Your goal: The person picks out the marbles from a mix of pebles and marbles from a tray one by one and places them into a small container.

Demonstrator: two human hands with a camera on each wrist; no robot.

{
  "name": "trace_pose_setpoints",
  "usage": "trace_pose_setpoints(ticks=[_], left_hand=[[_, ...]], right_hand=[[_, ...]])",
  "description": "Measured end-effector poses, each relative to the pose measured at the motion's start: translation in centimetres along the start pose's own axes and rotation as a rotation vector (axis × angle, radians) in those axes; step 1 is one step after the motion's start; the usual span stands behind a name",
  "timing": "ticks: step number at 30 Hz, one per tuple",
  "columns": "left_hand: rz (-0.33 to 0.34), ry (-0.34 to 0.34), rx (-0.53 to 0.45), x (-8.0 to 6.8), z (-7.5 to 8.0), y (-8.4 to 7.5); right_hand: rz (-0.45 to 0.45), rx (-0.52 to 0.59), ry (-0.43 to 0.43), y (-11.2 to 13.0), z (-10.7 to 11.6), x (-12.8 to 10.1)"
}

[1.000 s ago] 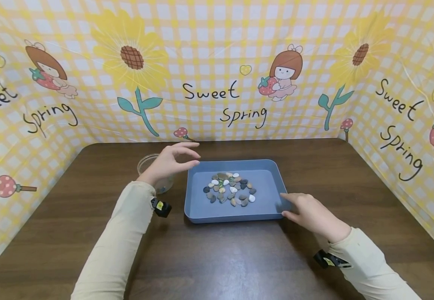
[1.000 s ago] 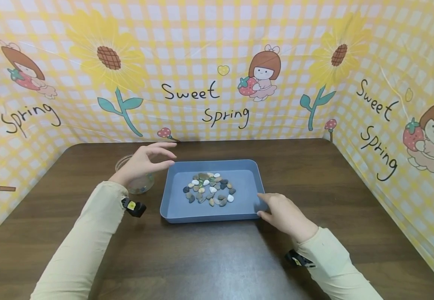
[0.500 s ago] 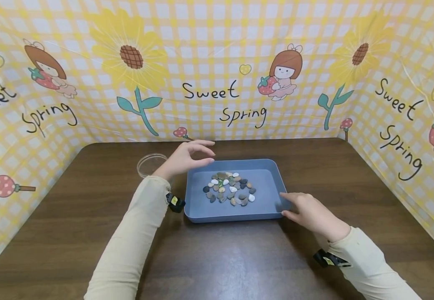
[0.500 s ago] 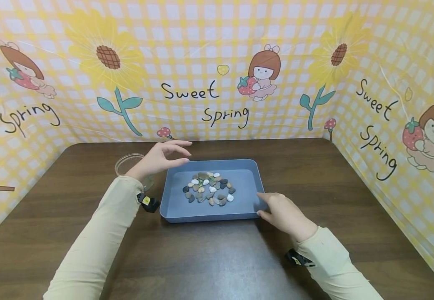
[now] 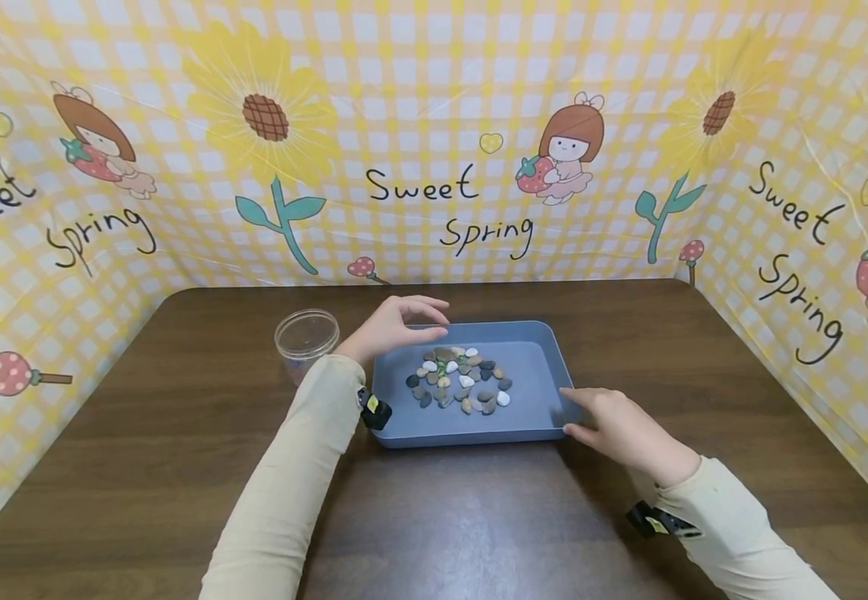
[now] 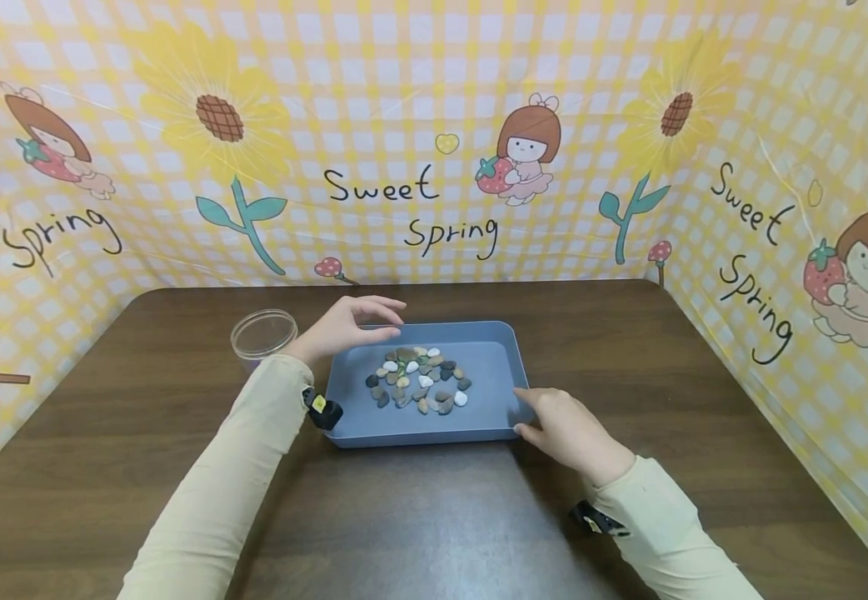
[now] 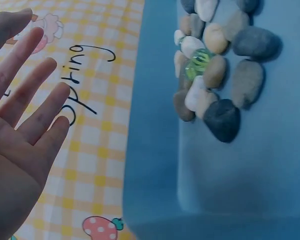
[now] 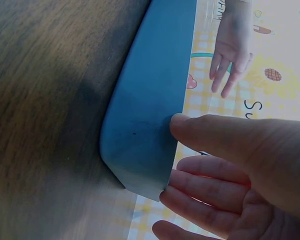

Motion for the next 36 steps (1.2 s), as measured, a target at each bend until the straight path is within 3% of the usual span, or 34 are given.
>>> trace_pose_setpoints(ticks=[12,36], left_hand=[[0.054,0.069,0.060,0.7,-1.4,1.9],[0.142,0.228,0.168,0.1,-3.4,4.6]], right_hand=[[-0.012,0.004,0.007,0.0,-0.1,0.0],[-0.006,0.001,0.000,0.0,-0.1,0.0]])
Point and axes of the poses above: each hand's wrist, its own x-axis towards the middle knuckle, its own z-axis out of the back of the hand, y = z × x, the point moved 8 cm from there along x, towards the middle knuckle, and after that the axes turned 7 degrees about -x, right-handed, at the moved point
